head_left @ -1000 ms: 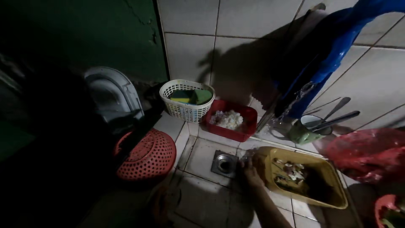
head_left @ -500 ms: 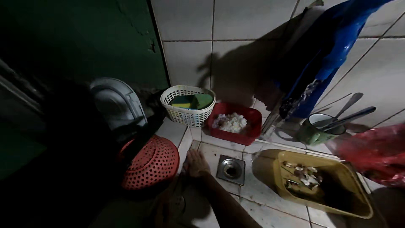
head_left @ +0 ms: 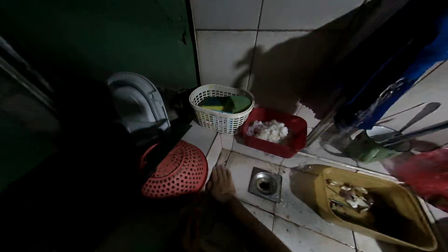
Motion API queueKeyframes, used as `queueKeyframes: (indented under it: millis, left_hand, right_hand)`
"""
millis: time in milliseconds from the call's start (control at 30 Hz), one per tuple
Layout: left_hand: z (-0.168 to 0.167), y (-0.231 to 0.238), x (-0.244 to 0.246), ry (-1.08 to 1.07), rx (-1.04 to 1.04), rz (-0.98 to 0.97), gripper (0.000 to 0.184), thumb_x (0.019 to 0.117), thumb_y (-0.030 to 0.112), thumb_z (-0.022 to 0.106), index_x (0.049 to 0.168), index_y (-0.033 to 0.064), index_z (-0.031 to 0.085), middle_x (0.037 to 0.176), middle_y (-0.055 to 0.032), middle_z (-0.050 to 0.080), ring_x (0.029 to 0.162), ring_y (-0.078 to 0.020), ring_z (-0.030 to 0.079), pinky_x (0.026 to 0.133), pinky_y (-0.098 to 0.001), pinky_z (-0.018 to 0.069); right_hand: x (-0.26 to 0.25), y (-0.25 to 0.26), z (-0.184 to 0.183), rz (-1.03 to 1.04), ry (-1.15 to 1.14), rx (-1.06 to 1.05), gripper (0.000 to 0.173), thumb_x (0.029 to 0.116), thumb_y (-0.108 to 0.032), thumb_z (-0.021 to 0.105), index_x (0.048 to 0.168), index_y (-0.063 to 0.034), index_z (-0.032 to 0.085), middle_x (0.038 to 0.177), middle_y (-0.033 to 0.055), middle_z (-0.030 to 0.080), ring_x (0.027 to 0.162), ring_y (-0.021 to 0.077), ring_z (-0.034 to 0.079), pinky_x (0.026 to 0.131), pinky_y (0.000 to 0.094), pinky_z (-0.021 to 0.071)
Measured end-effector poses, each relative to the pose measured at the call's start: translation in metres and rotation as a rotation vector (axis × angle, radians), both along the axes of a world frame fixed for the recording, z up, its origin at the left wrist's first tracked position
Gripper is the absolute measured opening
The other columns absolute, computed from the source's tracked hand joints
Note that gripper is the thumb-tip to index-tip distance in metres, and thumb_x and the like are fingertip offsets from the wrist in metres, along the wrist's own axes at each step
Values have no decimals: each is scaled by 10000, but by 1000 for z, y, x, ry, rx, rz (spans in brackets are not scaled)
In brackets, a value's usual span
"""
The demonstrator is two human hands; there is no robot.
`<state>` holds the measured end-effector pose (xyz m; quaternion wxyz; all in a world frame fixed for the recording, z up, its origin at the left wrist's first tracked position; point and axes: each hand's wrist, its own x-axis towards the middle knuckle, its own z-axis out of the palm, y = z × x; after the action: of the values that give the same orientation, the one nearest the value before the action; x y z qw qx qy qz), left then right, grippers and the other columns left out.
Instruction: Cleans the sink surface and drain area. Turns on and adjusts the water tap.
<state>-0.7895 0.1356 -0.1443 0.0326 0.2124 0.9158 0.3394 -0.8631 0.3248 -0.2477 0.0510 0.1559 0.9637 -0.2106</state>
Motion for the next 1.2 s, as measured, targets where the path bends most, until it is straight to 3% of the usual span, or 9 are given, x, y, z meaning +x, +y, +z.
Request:
queueKeyframes:
  millis: [167, 333, 467, 533, 600, 700, 900, 1033, 1200]
  left_hand:
    - [-2, -1, -5, 8, 37, -27, 308, 1021, 95, 566, 1275, -54, 655, 1171, -221, 707, 1033, -304, 711, 937, -427, 571]
    - [-4, -2, -5, -56, 32, -13, 330, 1028, 126, 570, 1289, -62, 645, 1138, -221, 714, 1002, -301, 715, 920, -424, 575]
    - [-11, -3, -5, -32, 58, -7, 319, 1028, 126, 569, 1284, -44, 653, 1122, -202, 719, 972, -270, 717, 899, -416, 583]
    - [-19, -5, -2, 30, 73, -10, 318, 1006, 102, 587, 1272, -57, 660, 1129, -210, 721, 982, -276, 722, 901, -409, 586]
    - [-17, -5, -3, 58, 76, -19, 321, 997, 96, 597, 1276, -48, 664, 1139, -210, 722, 1004, -289, 719, 916, -413, 578]
    - [-3, -6, -4, -17, 69, -34, 366, 1026, 160, 579, 1329, -36, 636, 1217, -233, 694, 1072, -295, 703, 951, -388, 561]
    - [-21, -4, -6, 124, 90, -25, 295, 1008, 125, 577, 1248, 1, 696, 1144, -203, 725, 1006, -257, 724, 910, -346, 572]
    - [7, -1, 1, 17, 34, -38, 307, 1037, 89, 535, 1267, -83, 646, 1144, -254, 707, 994, -302, 720, 900, -366, 580]
    - [-27, -12, -15, 123, 77, -120, 320, 1061, 192, 522, 1276, 3, 663, 1024, -158, 740, 842, -150, 718, 783, -259, 588]
  right_hand:
    - [15, 65, -4, -278, 77, 116, 621, 1100, -433, 280, 1642, -131, 266, 1713, 106, 216, 1592, 317, 140, 1264, 587, 94]
    - [36, 43, 18, -475, 16, 48, 843, 970, -370, 632, 1617, 6, 243, 1679, 295, 148, 1564, 472, 115, 1235, 660, 128]
    - [12, -19, -1, 24, 47, 0, 694, 1054, -388, 462, 1578, 47, 325, 1655, 271, 264, 1565, 413, 196, 1263, 585, 140]
    - [10, 6, 3, 70, -37, 14, 656, 1104, -395, 326, 1637, -33, 203, 1716, 176, 139, 1600, 339, 67, 1274, 573, 43]
    - [13, 46, 5, -96, 7, 109, 620, 1111, -411, 275, 1647, -102, 232, 1721, 119, 176, 1600, 310, 95, 1263, 595, 71]
    - [17, 77, 12, -437, -22, 158, 639, 1079, -310, 422, 1624, -26, 245, 1698, 238, 149, 1580, 415, 107, 1242, 634, 97]
    - [-31, 28, -9, -139, 191, 94, 621, 1070, -283, 398, 1615, -11, 274, 1688, 178, 253, 1583, 329, 182, 1280, 553, 112]
    - [-31, 66, -19, -143, 266, 159, 588, 1092, -403, 335, 1596, -103, 383, 1658, 121, 354, 1551, 327, 279, 1253, 571, 181]
    - [45, 94, 7, -489, 29, 206, 575, 1095, -373, 336, 1612, -122, 349, 1691, 112, 280, 1581, 303, 197, 1247, 601, 125]
